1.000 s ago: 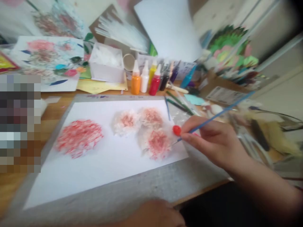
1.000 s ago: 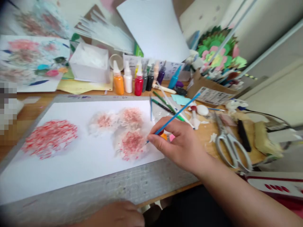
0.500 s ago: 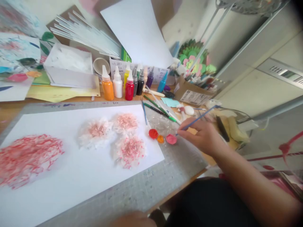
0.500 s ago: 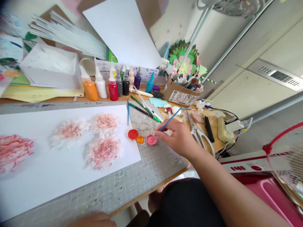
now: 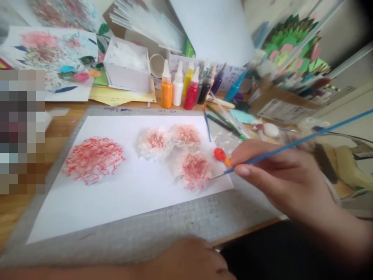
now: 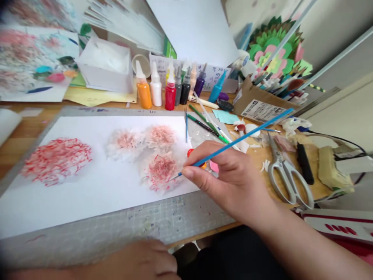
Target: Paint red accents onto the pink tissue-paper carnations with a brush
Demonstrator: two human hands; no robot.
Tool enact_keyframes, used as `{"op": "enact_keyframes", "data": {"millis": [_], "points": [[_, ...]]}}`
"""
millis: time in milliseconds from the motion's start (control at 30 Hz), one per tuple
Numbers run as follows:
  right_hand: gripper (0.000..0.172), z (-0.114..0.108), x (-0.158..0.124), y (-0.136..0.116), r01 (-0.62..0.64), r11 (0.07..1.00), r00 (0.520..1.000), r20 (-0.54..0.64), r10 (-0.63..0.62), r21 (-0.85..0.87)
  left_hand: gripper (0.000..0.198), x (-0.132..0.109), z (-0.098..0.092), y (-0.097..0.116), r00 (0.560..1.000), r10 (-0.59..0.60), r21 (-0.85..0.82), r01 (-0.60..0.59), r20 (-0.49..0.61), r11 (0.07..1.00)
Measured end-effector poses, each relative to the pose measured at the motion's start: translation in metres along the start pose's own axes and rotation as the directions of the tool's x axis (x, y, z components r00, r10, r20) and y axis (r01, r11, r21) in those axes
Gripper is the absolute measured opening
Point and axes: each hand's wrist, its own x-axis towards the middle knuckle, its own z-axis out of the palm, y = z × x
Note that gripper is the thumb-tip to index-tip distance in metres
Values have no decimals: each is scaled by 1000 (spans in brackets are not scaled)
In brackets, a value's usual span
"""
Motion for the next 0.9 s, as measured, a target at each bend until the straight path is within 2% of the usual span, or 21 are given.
{"op": "enact_keyframes", "data": {"millis": [100, 233, 367, 467, 567, 700, 900], "points": [[1, 11, 5, 0, 27, 1000, 996, 79, -28, 7, 28, 1, 9, -2, 999, 23, 18, -23, -25, 1000], [3, 17, 7, 4, 24, 1000, 992, 128, -23, -9, 35, 3, 17, -3, 1000, 29, 21, -29, -8, 999], [2, 16, 7, 4, 39, 999, 992, 124, -35, -30, 41, 5, 23, -4, 997, 32, 12, -31, -75, 999], [2, 13, 8, 2, 1, 997, 998, 68, 4, -71, 45, 4, 26, -4, 991, 28, -3, -28, -131, 1000], [4, 10, 7, 0, -38, 996, 999, 21, 40, -78, 44, 3, 24, -4, 994, 29, -31, -32, -103, 999], [3, 12, 7, -1, -19, 998, 998, 54, 23, -66, 38, 3, 19, -3, 998, 19, -4, -19, -65, 1000], [1, 15, 8, 5, 15, 998, 996, 91, -10, -54, 39, 4, 11, -2, 998, 37, 8, -36, -46, 999]]}}
